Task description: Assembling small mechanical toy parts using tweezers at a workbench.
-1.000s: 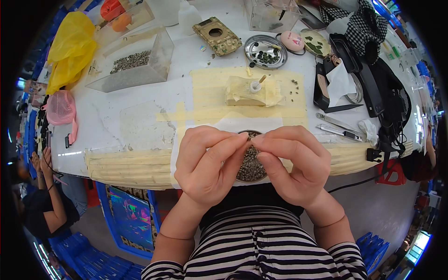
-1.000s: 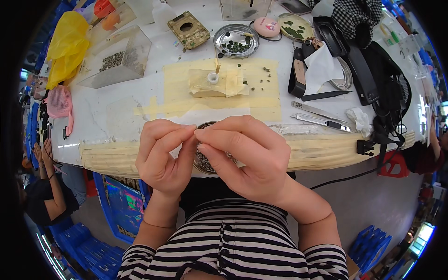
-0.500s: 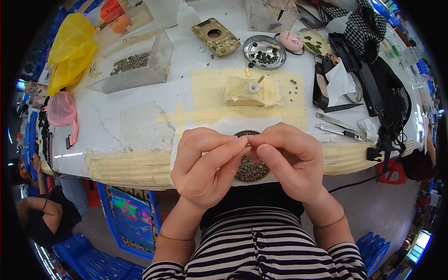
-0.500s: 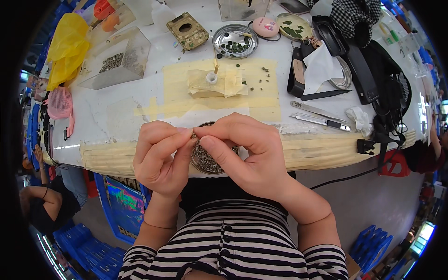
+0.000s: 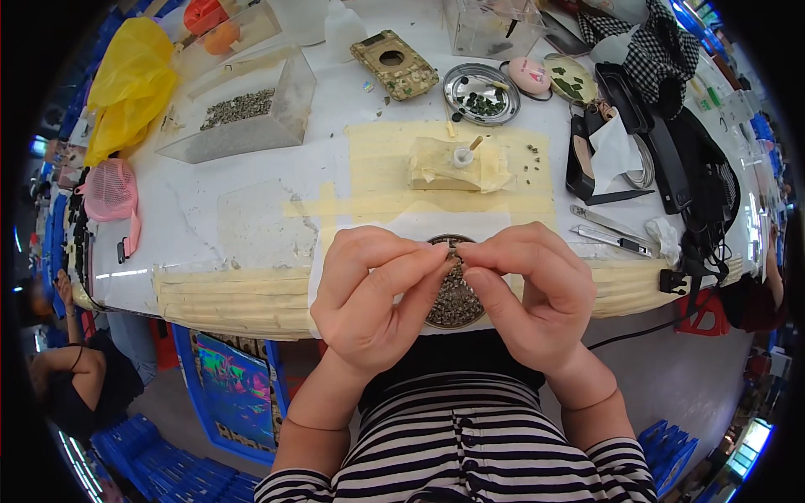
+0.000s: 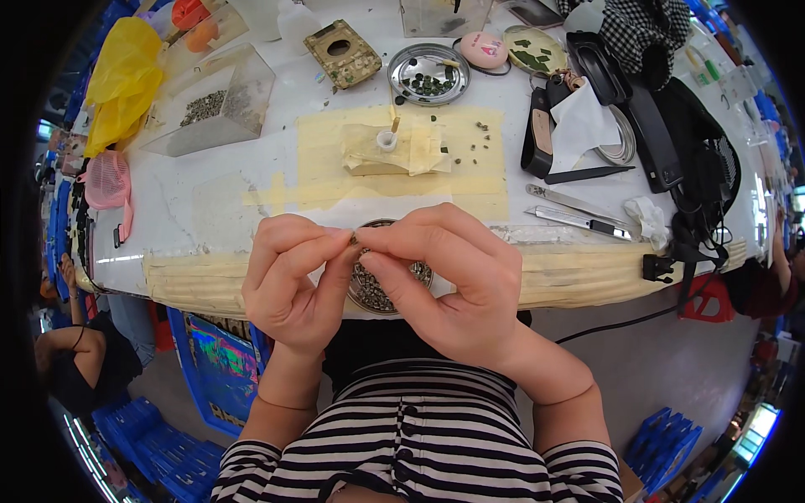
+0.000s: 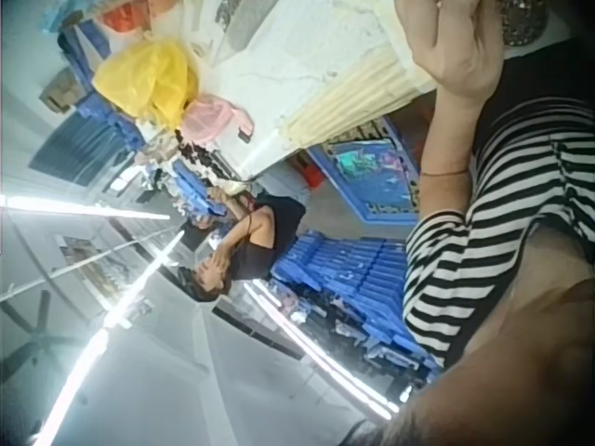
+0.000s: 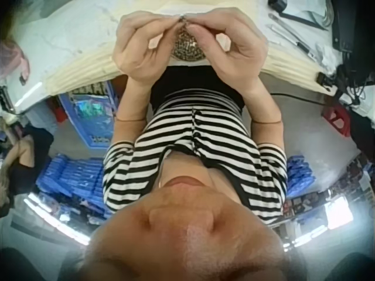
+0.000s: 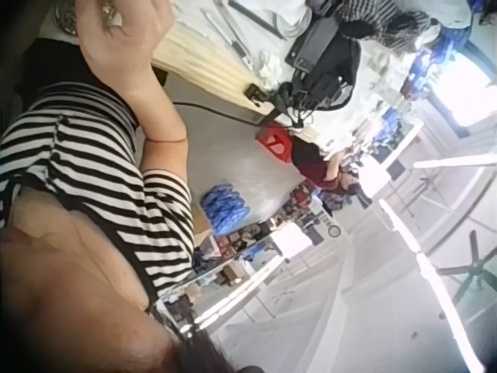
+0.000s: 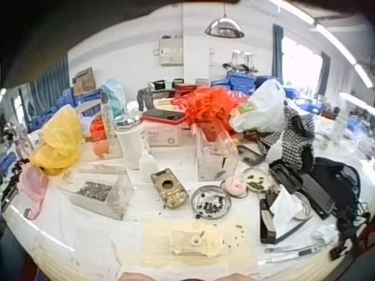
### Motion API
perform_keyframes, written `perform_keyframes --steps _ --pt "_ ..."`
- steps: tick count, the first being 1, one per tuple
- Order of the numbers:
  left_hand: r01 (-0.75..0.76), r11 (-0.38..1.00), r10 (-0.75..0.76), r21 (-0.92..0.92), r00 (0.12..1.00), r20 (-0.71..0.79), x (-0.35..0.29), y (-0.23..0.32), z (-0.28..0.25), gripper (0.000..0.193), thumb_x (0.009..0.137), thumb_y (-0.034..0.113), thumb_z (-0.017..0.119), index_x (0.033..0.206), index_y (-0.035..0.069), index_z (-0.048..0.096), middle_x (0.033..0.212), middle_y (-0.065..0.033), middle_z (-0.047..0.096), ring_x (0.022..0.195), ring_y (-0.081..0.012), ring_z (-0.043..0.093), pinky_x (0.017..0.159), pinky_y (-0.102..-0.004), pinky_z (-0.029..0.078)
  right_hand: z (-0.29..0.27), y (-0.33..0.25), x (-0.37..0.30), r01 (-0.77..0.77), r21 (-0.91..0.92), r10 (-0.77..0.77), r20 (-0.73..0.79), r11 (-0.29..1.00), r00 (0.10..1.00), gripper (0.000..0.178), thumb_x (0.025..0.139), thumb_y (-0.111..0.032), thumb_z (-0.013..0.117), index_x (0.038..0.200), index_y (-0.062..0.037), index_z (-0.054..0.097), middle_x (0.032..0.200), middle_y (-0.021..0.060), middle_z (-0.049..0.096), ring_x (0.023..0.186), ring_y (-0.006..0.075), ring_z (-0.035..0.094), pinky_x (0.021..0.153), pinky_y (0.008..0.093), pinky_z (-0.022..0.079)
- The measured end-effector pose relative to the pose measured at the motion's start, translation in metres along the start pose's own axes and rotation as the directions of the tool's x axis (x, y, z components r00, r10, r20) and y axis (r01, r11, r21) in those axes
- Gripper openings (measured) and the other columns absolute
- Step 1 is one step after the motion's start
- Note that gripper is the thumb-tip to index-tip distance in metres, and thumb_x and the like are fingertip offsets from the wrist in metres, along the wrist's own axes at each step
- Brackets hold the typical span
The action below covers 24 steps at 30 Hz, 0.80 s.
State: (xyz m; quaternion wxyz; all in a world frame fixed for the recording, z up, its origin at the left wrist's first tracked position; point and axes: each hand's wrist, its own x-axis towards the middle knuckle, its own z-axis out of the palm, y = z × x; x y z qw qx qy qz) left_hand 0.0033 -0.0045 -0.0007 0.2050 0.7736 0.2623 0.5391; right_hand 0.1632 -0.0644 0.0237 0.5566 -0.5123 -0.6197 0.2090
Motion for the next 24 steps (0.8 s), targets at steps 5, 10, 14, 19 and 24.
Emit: perform_keyframes --steps 5,10,14,19,24 --pt "-0.029 0.999 0.030 -0.027 0.999 0.016 0.0009 -0.0008 -0.0018 0.027 0.068 -0.003 0.080 0.093 0.003 0.073 0.087 -0.0051 0.066 0.074 -0.0195 0.059 0.064 -0.0293 0.047 0.0018 0.0047 -0.0059 -0.106 0.104 0.102 0.042 0.989 0.994 0.019 0.083 0.002 0.071 0.102 0.0019 0.072 0.086 0.0090 0.067 0.073 0.0121 0.064 0.064 0.0233 0.051" --pt "-0.058 0.997 0.060 -0.052 0.998 0.028 0.0005 -0.0007 -0.0025 0.032 0.065 -0.003 0.080 0.095 0.004 0.074 0.088 -0.0044 0.067 0.074 -0.0196 0.059 0.064 -0.0294 0.048 0.0032 -0.0040 -0.0042 -0.442 0.453 0.421 0.152 0.774 0.894 0.011 0.086 0.001 0.069 0.096 0.0041 0.071 0.088 0.0098 0.067 0.077 0.0111 0.063 0.066 0.0226 0.052" --pt "-0.062 0.997 0.063 -0.039 0.997 0.034 0.0008 -0.0008 -0.0019 0.032 0.065 -0.003 0.080 0.096 0.004 0.075 0.086 -0.0047 0.067 0.075 -0.0202 0.059 0.064 -0.0299 0.048 0.0040 -0.0028 -0.0036 -0.446 0.470 0.444 0.123 0.761 0.888 0.009 0.083 0.002 0.071 0.092 0.0039 0.070 0.087 0.0097 0.067 0.075 0.0119 0.064 0.065 0.0235 0.052" --pt "-0.050 0.998 0.049 0.028 0.998 0.043 0.0001 0.0005 0.0006 0.024 0.070 -0.006 0.077 0.092 0.002 0.071 0.086 -0.0065 0.066 0.076 -0.0212 0.059 0.066 -0.0310 0.048 0.0066 -0.0002 -0.0044 0.098 -0.180 -0.107 -0.039 0.979 0.993 0.022 0.075 0.002 0.077 0.096 0.0006 0.072 0.085 0.0092 0.066 0.068 0.0171 0.064 0.059 0.0259 0.052" --pt "-0.038 0.999 0.037 0.033 0.999 0.030 -0.0012 -0.0024 0.0019 0.025 0.067 -0.006 0.078 0.090 0.001 0.071 0.084 -0.0070 0.065 0.075 -0.0222 0.059 0.065 -0.0315 0.049 0.0077 0.0012 -0.0030 0.320 -0.340 -0.335 0.013 0.885 0.942 0.031 0.070 -0.001 0.081 0.099 -0.0013 0.073 0.081 0.0074 0.065 0.066 0.0190 0.064 0.056 0.0275 0.052"
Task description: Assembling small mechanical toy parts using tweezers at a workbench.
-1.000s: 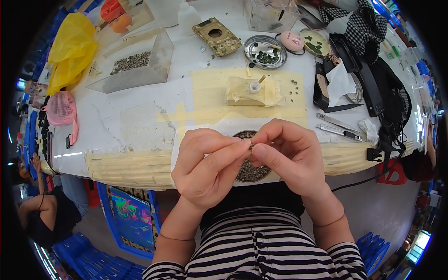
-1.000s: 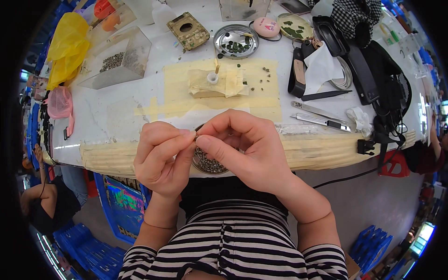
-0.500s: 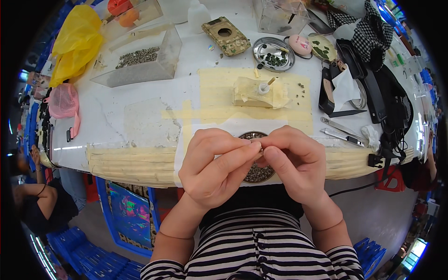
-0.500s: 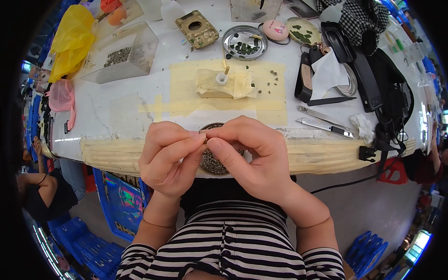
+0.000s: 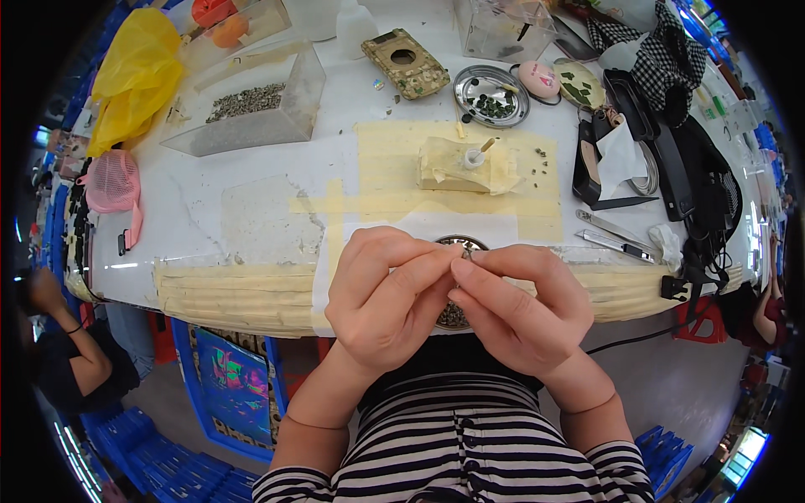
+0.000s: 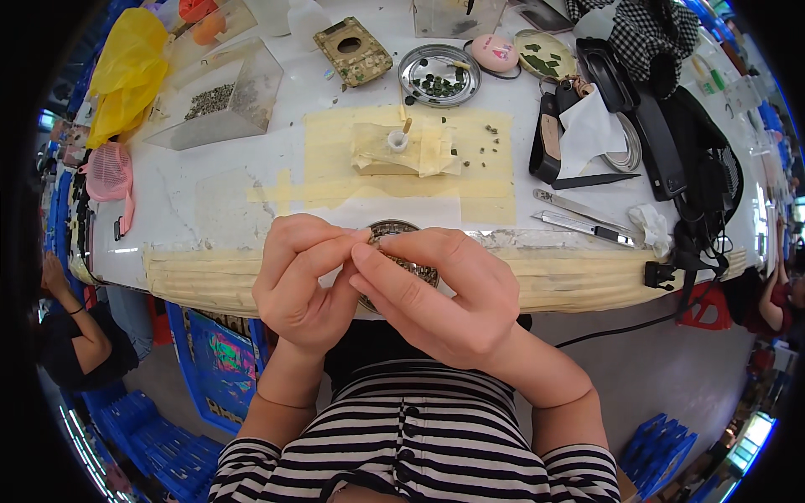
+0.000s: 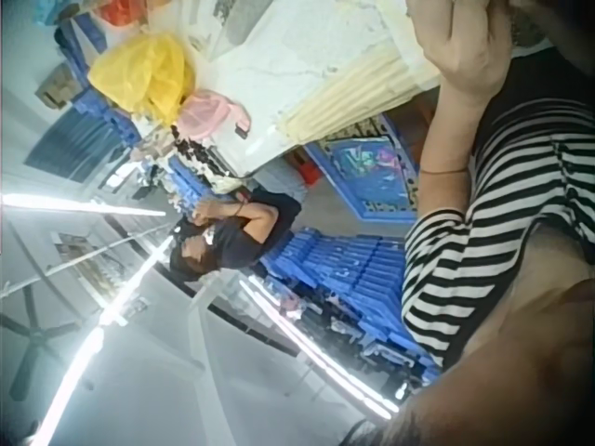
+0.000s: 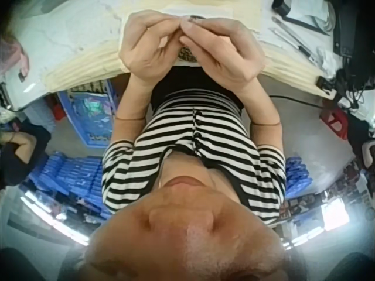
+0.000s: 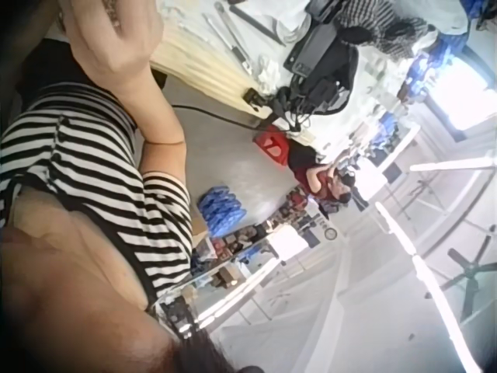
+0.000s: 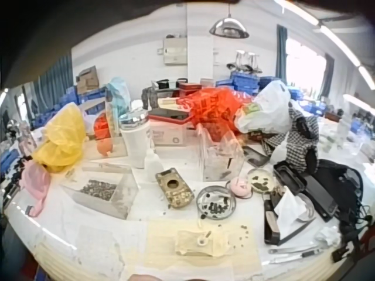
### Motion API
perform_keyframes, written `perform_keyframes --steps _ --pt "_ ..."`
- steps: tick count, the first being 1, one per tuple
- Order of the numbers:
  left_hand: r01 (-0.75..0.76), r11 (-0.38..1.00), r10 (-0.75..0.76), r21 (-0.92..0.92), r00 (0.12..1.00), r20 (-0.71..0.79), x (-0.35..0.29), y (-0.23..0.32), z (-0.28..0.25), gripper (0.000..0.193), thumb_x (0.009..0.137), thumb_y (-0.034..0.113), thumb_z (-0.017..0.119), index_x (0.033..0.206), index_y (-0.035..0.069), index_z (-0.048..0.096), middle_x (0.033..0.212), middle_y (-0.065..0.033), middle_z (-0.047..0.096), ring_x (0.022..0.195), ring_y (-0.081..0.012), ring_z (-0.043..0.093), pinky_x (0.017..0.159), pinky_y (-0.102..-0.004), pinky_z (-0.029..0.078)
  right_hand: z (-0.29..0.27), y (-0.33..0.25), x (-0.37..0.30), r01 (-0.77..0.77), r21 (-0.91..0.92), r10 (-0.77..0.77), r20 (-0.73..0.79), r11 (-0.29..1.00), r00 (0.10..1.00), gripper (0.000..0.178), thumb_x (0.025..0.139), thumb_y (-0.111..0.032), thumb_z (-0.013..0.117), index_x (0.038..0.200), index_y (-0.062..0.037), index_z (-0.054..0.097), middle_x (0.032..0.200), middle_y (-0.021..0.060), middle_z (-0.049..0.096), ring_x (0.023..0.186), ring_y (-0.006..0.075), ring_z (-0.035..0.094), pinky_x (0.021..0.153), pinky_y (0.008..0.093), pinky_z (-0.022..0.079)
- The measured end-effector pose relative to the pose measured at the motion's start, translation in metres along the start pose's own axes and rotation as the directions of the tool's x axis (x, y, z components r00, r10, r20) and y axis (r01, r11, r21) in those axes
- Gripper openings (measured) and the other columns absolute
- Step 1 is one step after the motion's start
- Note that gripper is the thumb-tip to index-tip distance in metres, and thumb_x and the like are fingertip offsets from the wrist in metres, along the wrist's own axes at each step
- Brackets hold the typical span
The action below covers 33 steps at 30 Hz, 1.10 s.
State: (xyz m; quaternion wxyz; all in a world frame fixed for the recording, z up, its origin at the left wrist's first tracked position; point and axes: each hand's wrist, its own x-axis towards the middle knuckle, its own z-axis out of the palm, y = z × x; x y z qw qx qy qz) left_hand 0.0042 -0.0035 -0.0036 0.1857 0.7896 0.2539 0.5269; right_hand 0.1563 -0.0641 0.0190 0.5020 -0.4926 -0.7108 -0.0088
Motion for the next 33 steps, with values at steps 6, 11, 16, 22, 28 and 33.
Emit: perform_keyframes --steps 6,11,16,22,28,33 --pt "-0.016 1.000 0.016 0.005 1.000 -0.025 0.001 0.000 0.001 0.028 0.064 -0.004 0.081 0.091 0.001 0.072 0.082 -0.0065 0.064 0.072 -0.0223 0.059 0.062 -0.0314 0.048 0.004 0.001 -0.004 -0.060 0.002 0.060 -0.038 0.998 0.997 0.028 0.071 -0.001 0.080 0.098 -0.0007 0.073 0.083 0.0094 0.067 0.067 0.0202 0.065 0.057 0.0267 0.052" --pt "-0.033 0.999 0.033 -0.021 0.999 -0.012 0.001 0.002 -0.002 0.033 0.062 -0.004 0.081 0.094 0.003 0.074 0.086 -0.0054 0.066 0.074 -0.0216 0.059 0.062 -0.0303 0.048 -0.004 0.002 -0.001 -0.355 0.310 0.339 0.107 0.882 0.935 0.017 0.080 -0.001 0.076 0.096 0.0027 0.072 0.086 0.0114 0.069 0.070 0.0157 0.067 0.060 0.0240 0.054" --pt "-0.080 0.995 0.081 -0.064 0.997 0.004 -0.001 0.001 -0.003 0.039 0.059 -0.004 0.080 0.097 0.004 0.075 0.090 -0.0048 0.067 0.077 -0.0214 0.059 0.063 -0.0295 0.049 -0.007 0.000 -0.004 -0.618 0.599 0.527 0.352 0.509 0.774 0.015 0.087 -0.003 0.071 0.100 0.0042 0.069 0.089 0.0085 0.069 0.074 0.0109 0.066 0.065 0.0228 0.054" --pt "-0.078 0.996 0.078 -0.053 0.997 0.016 -0.001 0.002 -0.003 0.038 0.060 -0.004 0.080 0.096 0.003 0.074 0.089 -0.0050 0.066 0.077 -0.0218 0.059 0.063 -0.0299 0.049 -0.008 0.000 -0.006 -0.633 0.606 0.567 0.335 0.482 0.753 0.012 0.085 -0.003 0.073 0.096 0.0020 0.069 0.090 0.0079 0.069 0.075 0.0116 0.066 0.065 0.0239 0.054" --pt "-0.016 1.000 0.016 -0.004 1.000 -0.004 0.000 0.000 0.002 0.028 0.064 -0.004 0.081 0.090 0.001 0.071 0.084 -0.0064 0.065 0.073 -0.0221 0.059 0.063 -0.0314 0.048 0.003 0.005 -0.005 -0.064 0.068 0.066 -0.025 0.996 0.998 0.025 0.073 0.000 0.078 0.097 0.0002 0.072 0.087 0.0110 0.067 0.067 0.0203 0.065 0.058 0.0266 0.052" --pt "-0.002 1.000 0.002 -0.001 1.000 -0.013 0.001 0.000 0.002 0.029 0.063 -0.004 0.081 0.090 0.001 0.071 0.081 -0.0066 0.064 0.072 -0.0225 0.059 0.062 -0.0315 0.048 0.001 0.003 -0.004 0.016 -0.047 -0.016 -0.005 0.999 1.000 0.030 0.071 0.000 0.079 0.100 -0.0008 0.072 0.087 0.0100 0.068 0.069 0.0205 0.066 0.059 0.0268 0.053"
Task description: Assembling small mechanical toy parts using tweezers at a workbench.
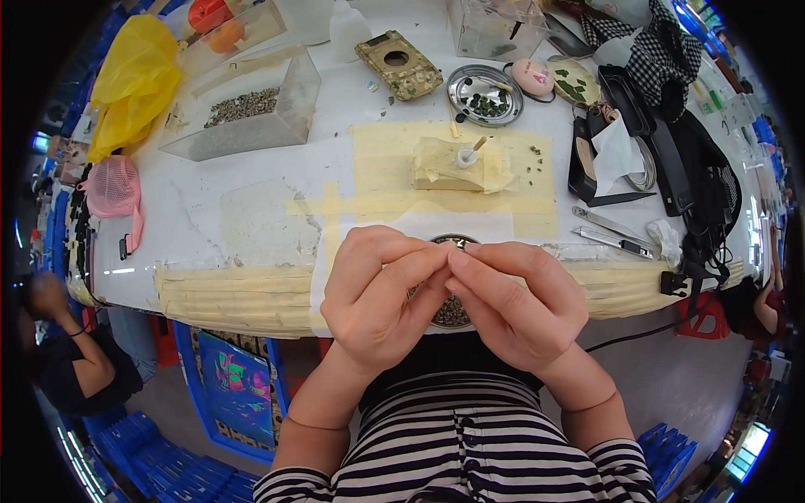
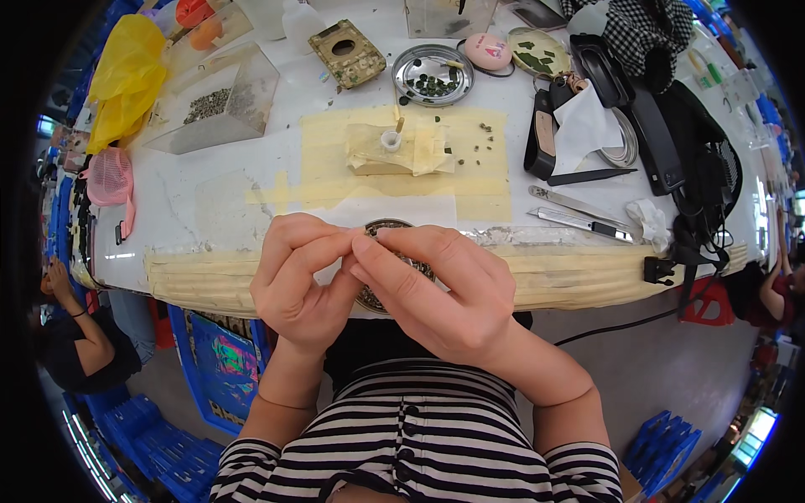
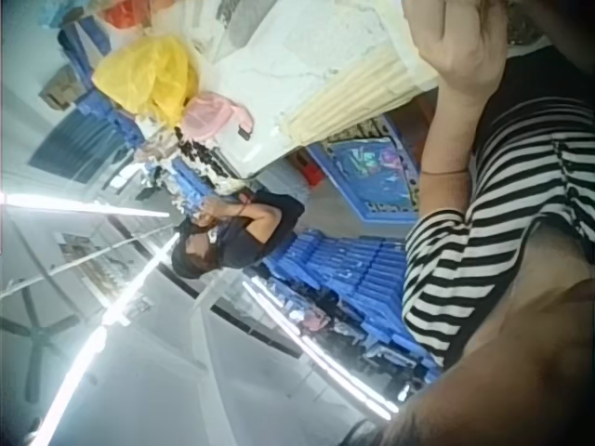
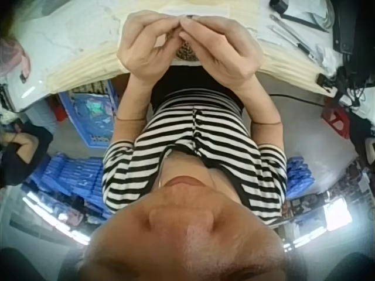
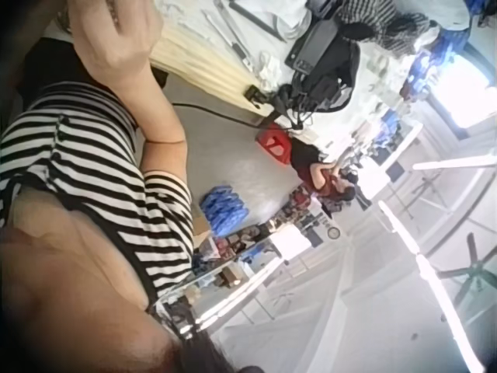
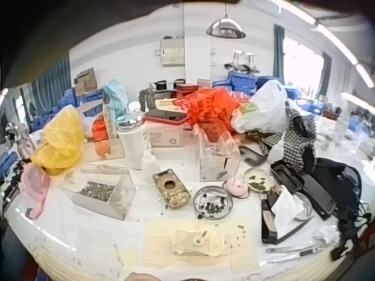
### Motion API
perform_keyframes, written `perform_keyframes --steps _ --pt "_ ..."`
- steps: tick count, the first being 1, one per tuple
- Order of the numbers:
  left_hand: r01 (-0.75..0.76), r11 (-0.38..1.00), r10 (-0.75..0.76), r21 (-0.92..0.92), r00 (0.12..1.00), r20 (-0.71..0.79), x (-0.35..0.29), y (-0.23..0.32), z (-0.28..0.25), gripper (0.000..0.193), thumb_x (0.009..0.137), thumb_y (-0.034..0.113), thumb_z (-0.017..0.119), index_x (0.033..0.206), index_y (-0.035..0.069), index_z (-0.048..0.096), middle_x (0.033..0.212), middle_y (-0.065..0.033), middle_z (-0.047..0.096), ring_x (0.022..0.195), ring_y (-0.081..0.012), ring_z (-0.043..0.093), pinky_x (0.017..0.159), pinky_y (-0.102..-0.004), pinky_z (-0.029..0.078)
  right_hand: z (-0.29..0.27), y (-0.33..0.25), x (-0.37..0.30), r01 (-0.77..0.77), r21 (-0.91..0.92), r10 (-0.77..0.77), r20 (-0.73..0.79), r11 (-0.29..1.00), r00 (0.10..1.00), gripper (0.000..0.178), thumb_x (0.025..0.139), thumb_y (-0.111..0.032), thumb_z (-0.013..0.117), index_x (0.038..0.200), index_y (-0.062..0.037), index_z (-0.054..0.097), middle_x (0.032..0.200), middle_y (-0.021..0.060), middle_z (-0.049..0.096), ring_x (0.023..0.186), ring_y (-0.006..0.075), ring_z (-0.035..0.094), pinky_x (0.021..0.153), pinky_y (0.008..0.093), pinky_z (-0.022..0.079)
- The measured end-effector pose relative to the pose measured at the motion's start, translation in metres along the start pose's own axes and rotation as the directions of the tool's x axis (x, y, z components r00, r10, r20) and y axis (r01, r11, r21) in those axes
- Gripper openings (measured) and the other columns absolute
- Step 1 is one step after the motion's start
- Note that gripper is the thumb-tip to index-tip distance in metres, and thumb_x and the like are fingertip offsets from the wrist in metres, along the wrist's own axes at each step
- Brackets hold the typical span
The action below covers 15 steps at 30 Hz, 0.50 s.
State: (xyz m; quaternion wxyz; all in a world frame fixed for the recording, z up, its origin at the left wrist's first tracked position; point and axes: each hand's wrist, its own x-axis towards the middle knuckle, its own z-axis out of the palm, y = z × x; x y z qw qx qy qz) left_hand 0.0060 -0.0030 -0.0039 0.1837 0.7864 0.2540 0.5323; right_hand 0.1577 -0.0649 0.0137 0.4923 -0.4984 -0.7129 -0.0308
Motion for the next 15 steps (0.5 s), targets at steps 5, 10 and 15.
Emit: perform_keyframes --steps 5,10,15 --pt "-0.009 1.000 0.009 -0.009 1.000 -0.008 0.001 0.001 0.001 0.029 0.063 -0.004 0.081 0.090 0.001 0.072 0.082 -0.0070 0.064 0.072 -0.0226 0.059 0.062 -0.0314 0.048 0.004 0.001 0.000 -0.033 0.003 0.033 -0.076 0.999 0.997 0.026 0.071 -0.002 0.080 0.096 -0.0007 0.072 0.084 0.0102 0.068 0.064 0.0213 0.066 0.054 0.0271 0.052" --pt "-0.051 0.998 0.050 0.028 0.998 0.023 0.000 0.003 0.000 0.033 0.061 -0.004 0.081 0.092 0.001 0.072 0.083 -0.0065 0.065 0.072 -0.0223 0.059 0.062 -0.0315 0.048 -0.003 -0.001 0.006 -0.312 0.241 0.307 0.062 0.919 0.950 0.015 0.077 -0.002 0.078 0.090 0.0016 0.070 0.080 0.0097 0.068 0.064 0.0165 0.066 0.056 0.0265 0.053" --pt "-0.049 0.999 0.049 -0.003 0.998 0.037 0.000 0.003 -0.001 0.034 0.060 -0.003 0.081 0.092 0.001 0.073 0.084 -0.0058 0.065 0.073 -0.0219 0.059 0.062 -0.0311 0.048 -0.010 0.001 0.005 -0.613 0.467 0.550 0.281 0.637 0.786 0.008 0.085 -0.003 0.072 0.088 0.0034 0.068 0.077 0.0067 0.068 0.065 0.0090 0.064 0.058 0.0233 0.053"
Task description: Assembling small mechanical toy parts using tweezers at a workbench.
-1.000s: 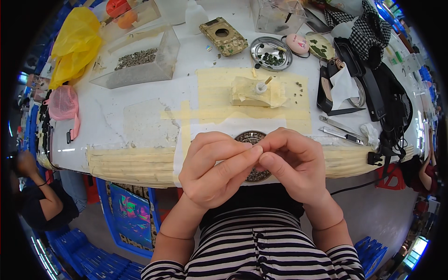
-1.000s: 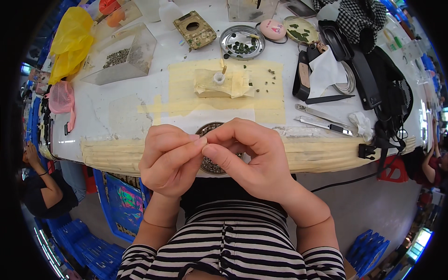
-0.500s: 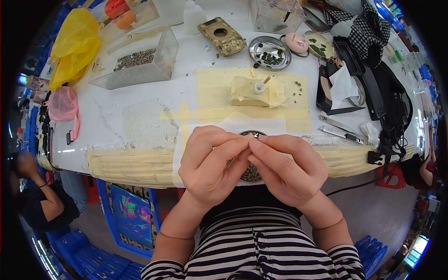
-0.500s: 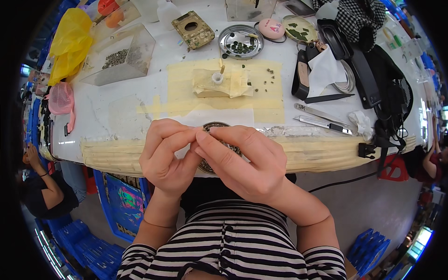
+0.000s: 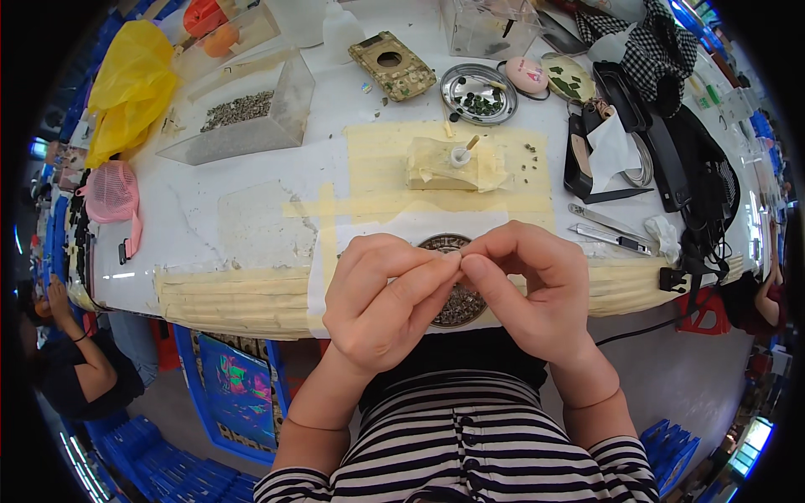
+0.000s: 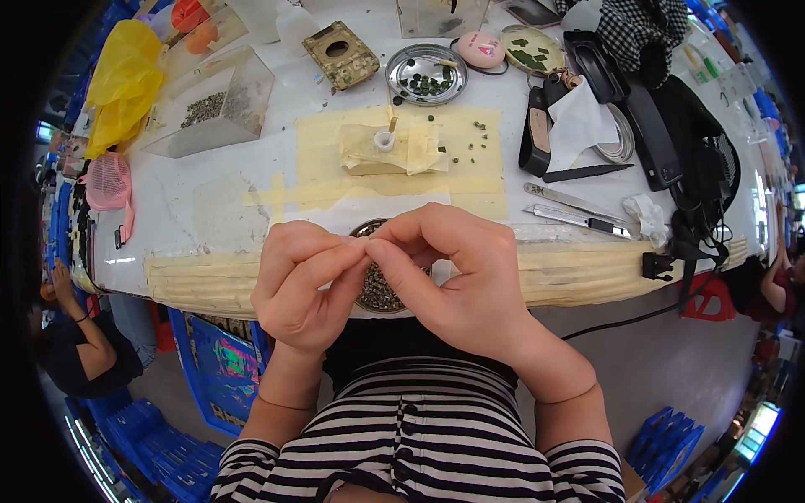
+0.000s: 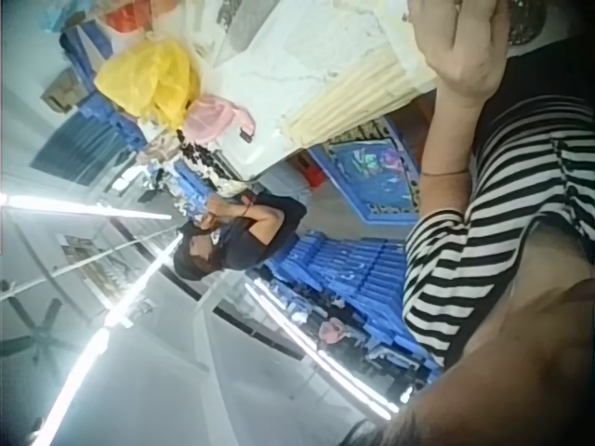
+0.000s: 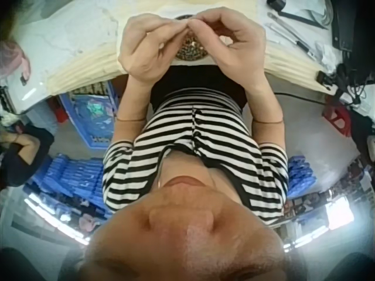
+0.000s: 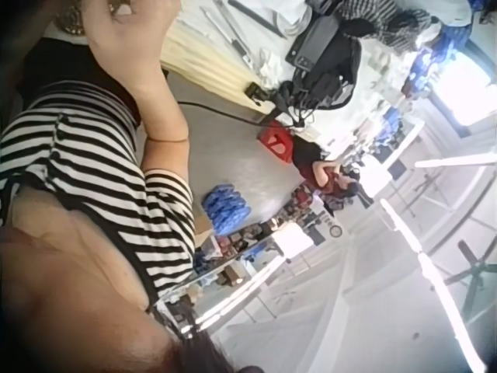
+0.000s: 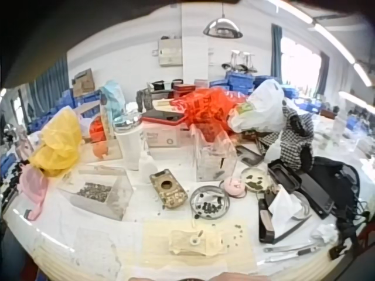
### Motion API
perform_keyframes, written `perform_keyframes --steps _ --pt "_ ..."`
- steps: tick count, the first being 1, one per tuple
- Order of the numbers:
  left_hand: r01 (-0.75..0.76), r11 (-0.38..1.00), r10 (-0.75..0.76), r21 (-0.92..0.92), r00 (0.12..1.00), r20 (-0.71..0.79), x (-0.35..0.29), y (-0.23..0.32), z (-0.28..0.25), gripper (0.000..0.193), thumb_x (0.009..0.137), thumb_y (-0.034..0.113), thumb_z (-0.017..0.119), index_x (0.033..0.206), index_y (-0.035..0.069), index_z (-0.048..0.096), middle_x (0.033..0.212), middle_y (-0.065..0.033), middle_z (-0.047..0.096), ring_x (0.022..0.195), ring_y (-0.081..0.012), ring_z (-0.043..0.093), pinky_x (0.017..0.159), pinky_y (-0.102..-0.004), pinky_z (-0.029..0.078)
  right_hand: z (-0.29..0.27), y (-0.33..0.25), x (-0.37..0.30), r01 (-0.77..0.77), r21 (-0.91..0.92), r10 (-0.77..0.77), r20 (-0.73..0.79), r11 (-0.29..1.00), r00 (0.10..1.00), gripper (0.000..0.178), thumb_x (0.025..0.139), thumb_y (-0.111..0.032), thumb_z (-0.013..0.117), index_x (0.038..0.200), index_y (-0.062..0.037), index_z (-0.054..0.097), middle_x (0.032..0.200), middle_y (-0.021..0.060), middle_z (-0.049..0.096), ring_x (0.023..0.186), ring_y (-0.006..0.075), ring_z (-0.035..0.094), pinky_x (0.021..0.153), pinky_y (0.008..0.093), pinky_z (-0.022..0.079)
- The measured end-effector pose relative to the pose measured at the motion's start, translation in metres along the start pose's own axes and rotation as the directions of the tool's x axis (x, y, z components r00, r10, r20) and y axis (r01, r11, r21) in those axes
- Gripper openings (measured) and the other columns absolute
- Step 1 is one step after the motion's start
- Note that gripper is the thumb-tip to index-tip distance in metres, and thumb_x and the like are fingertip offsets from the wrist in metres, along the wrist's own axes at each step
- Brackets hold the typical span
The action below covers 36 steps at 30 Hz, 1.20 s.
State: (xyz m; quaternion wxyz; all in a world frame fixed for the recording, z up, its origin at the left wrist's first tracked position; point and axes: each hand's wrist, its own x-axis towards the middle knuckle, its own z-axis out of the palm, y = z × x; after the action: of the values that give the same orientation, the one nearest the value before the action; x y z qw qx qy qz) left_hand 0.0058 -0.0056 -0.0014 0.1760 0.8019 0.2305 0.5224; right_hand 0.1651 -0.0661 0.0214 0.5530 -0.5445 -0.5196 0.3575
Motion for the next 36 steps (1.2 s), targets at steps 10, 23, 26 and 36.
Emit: perform_keyframes --steps 10,23,26,36 --pt "0.042 0.998 -0.042 -0.049 0.999 0.007 0.0004 0.0012 -0.0019 0.032 0.061 -0.003 0.080 0.092 0.003 0.074 0.083 -0.0053 0.066 0.072 -0.0208 0.059 0.062 -0.0304 0.047 -0.0020 -0.0068 -0.0013 -0.244 0.248 0.223 0.109 0.938 0.969 0.011 0.093 -0.006 0.065 0.095 0.0046 0.065 0.080 0.0041 0.067 0.070 0.0064 0.063 0.063 0.0201 0.052" --pt "0.093 0.979 -0.092 -0.183 0.996 0.014 0.0006 -0.0011 -0.0070 0.019 0.071 -0.001 0.079 0.089 0.002 0.072 0.083 -0.0057 0.063 0.074 -0.0196 0.057 0.065 -0.0302 0.046 -0.0017 -0.0060 0.0010 -0.391 0.479 0.288 0.276 0.786 0.917 0.014 0.098 -0.009 0.057 0.100 0.0040 0.062 0.081 0.0075 0.067 0.071 0.0116 0.067 0.063 0.0230 0.056" --pt "0.081 0.980 -0.084 -0.183 0.996 -0.007 -0.0003 -0.0023 -0.0059 0.026 0.066 -0.003 0.081 0.090 0.004 0.073 0.087 -0.0048 0.067 0.074 -0.0188 0.058 0.062 -0.0283 0.046 -0.0030 -0.0085 -0.0004 -0.388 0.466 0.284 0.280 0.795 0.917 0.015 0.097 -0.010 0.060 0.101 0.0043 0.063 0.083 0.0048 0.066 0.073 0.0073 0.064 0.067 0.0209 0.054" --pt "0.070 0.984 -0.071 -0.162 0.997 0.002 0.0000 -0.0022 -0.0060 0.027 0.065 -0.003 0.081 0.091 0.004 0.074 0.087 -0.0048 0.067 0.074 -0.0187 0.058 0.063 -0.0284 0.046 -0.0009 -0.0106 -0.0024 -0.322 0.387 0.263 0.198 0.864 0.944 0.013 0.096 -0.009 0.062 0.099 0.0041 0.063 0.084 0.0053 0.067 0.074 0.0069 0.063 0.068 0.0205 0.054"
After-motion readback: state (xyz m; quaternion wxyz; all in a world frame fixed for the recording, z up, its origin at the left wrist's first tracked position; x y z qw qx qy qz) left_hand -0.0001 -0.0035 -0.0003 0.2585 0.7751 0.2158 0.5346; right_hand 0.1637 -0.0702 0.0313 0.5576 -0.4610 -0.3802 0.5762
